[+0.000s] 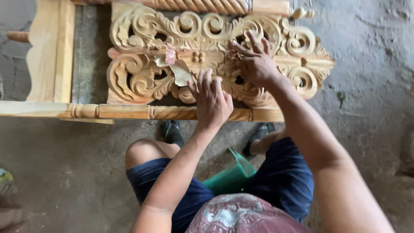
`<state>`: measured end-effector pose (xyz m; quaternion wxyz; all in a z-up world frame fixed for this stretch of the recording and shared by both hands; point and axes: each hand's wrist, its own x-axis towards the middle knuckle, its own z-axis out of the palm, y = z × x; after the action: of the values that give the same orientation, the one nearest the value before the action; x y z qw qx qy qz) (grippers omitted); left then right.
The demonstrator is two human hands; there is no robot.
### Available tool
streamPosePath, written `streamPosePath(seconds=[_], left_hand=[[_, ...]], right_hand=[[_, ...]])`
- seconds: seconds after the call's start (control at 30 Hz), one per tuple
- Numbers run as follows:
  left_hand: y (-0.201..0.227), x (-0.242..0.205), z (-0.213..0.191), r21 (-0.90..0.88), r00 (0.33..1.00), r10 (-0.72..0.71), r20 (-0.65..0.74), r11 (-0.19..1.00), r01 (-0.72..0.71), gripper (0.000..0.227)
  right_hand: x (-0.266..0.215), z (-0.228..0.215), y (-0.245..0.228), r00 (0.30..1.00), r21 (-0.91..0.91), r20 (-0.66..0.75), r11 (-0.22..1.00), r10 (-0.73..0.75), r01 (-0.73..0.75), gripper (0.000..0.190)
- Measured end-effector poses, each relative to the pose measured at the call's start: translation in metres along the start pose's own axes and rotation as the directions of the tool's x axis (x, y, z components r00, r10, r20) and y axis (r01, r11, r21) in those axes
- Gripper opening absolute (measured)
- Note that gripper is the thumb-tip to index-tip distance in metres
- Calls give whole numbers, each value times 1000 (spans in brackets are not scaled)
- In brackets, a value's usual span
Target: The person sands a piece of carved wood with a small piece of sandpaper, moving their hands across the ornate floral and scrollwork patterns.
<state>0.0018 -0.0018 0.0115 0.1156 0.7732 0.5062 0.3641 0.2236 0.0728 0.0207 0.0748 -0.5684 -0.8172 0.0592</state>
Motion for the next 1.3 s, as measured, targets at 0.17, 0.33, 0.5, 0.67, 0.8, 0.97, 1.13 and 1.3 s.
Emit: streamPosePath(seconds=[0.17, 0.33, 0.5, 0.67, 0.8, 0.97, 1.13, 1.3], left_hand=[[1, -4, 0, -16, 996, 28, -81, 999, -30, 35], [-14, -10, 15, -40, 992, 49, -117, 998, -54, 32], [-31, -21, 28, -282, 955, 175, -238, 929, -241, 33], [8, -72, -26, -478, 988, 136, -77, 864, -156, 51], [48, -119, -52, -639, 983, 71, 168, 767, 54, 67], [62, -136, -31, -851, 946, -149, 288, 413, 324, 26], [56, -126, -30, -892, 947, -263, 184, 360, 274, 19], [66, -117, -33, -912, 828, -401, 392, -54, 406, 15]], right_hand=[[67, 18, -29, 977, -251, 129, 959, 167, -131, 28], [-33, -8, -39, 980, -35, -193, 997, 56, -64, 45], [-122, -12, -81, 940, 354, -192, 914, 280, -200, 27], [-182, 21, -125, 761, 607, -505, 794, 406, -21, 12], [-201, 41, -138, 843, 957, -196, 287, 502, 51, 20], [-195, 34, -145, 886, 996, -69, 89, 459, 31, 15], [-197, 23, -145, 881, 911, -311, 377, 356, 169, 21], [-200, 24, -136, 920, 976, -122, -126, 373, 180, 24]])
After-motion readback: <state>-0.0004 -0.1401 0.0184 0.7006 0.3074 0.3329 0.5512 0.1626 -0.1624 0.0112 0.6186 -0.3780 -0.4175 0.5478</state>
